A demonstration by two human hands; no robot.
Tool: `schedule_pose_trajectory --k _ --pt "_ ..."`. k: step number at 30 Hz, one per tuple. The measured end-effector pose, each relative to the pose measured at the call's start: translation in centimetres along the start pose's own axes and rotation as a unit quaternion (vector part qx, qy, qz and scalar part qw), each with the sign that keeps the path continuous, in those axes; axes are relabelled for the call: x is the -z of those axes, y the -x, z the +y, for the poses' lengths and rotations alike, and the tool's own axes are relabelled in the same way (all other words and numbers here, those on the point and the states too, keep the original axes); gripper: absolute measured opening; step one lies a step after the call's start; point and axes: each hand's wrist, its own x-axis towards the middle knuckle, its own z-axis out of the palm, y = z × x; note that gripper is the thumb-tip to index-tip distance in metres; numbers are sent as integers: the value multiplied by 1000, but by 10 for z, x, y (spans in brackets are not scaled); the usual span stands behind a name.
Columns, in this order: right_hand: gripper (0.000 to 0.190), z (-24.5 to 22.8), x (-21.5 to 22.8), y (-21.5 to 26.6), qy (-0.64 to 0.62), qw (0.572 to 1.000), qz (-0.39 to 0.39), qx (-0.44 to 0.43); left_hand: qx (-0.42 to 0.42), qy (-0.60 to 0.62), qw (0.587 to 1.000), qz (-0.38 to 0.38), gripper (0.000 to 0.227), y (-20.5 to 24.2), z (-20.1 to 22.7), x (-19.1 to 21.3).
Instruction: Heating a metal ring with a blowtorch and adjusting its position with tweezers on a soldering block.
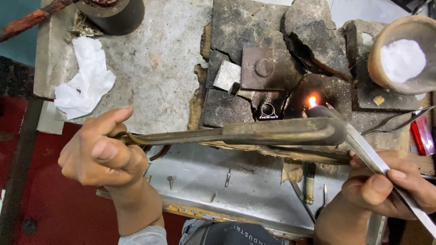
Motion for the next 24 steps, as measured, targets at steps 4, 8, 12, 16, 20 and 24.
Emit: schedule_pose_trajectory --k 4,8,12,16,20,24 --pt "25 3 5 3 27 999 5 16 -2 10 1000 0 67 0 0 -1" --pt "24 6 4 3 28 999 21 17 -13 10 1000 -10 67 0 -1 0" --pt "22 0 -4 -6 21 1000 3 16 -12 20 1000 -13 66 2 0 0" --pt "22 -3 -4 -9 41 999 4 28 -10 21 1000 -7 66 9 -16 3" --pt "38 10 21 -8 35 997 48 -57 19 -10 998 62 72 8 -18 11" --pt "64 44 79 -15 174 966 23 -188 107 -16 985 132 85 -4 -10 14"
